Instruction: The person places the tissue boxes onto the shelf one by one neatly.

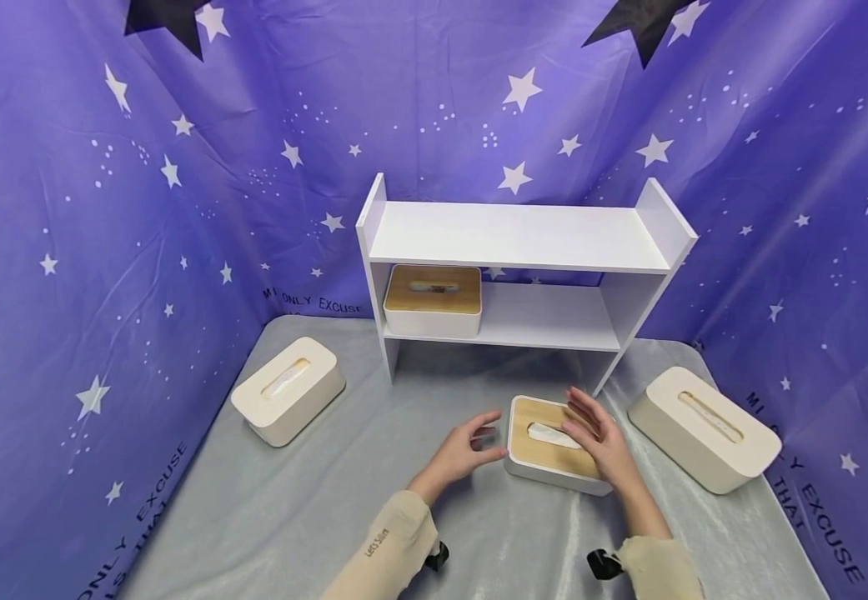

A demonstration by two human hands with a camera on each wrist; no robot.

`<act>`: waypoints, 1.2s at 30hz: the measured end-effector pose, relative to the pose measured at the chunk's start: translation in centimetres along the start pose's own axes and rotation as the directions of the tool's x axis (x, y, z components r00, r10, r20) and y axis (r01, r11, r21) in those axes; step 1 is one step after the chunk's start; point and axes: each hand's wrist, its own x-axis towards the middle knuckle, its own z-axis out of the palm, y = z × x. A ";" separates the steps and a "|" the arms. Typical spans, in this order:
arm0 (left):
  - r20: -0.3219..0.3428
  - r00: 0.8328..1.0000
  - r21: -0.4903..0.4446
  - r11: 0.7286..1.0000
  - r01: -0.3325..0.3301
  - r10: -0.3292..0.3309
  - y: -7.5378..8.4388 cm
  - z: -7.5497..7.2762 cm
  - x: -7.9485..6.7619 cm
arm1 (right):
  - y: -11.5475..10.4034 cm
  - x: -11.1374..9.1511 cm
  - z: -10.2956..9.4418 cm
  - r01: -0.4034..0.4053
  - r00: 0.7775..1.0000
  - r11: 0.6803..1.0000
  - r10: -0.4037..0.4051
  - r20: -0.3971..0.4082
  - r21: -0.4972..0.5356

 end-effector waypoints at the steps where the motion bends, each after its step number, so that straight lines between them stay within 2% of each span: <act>1: 0.000 1.000 -0.005 1.000 0.004 -0.004 0.0 0.1 0.0 | 0.0 -0.1 -0.1 -0.006 1.000 1.000 0.006 -0.005 -0.009; 8: -0.003 1.000 -0.013 1.000 0.003 -0.004 -0.1 0.5 -0.1 | -0.3 -0.7 -0.9 -0.034 0.999 0.999 0.032 -0.039 -0.041; 16: -0.004 1.000 -0.030 1.000 -0.002 0.002 -0.4 1.1 -0.2 | -0.4 -0.9 -2.0 0.008 0.998 1.000 -0.009 -0.058 -0.024; 20: -0.009 1.000 -0.024 1.000 0.005 -0.005 -0.1 1.5 -0.4 | -0.2 -1.0 -2.6 0.024 0.997 1.000 -0.025 -0.067 -0.018; 30: -0.001 1.000 -0.007 1.000 0.020 -0.020 -0.3 1.7 -0.5 | -0.1 -1.8 -3.8 -0.007 0.992 0.997 -0.002 -0.128 -0.073; 36: -0.012 0.999 -0.004 1.000 0.029 -0.029 -0.4 1.8 -0.5 | 0.0 -2.3 -4.4 -0.032 0.988 0.998 0.022 -0.153 -0.062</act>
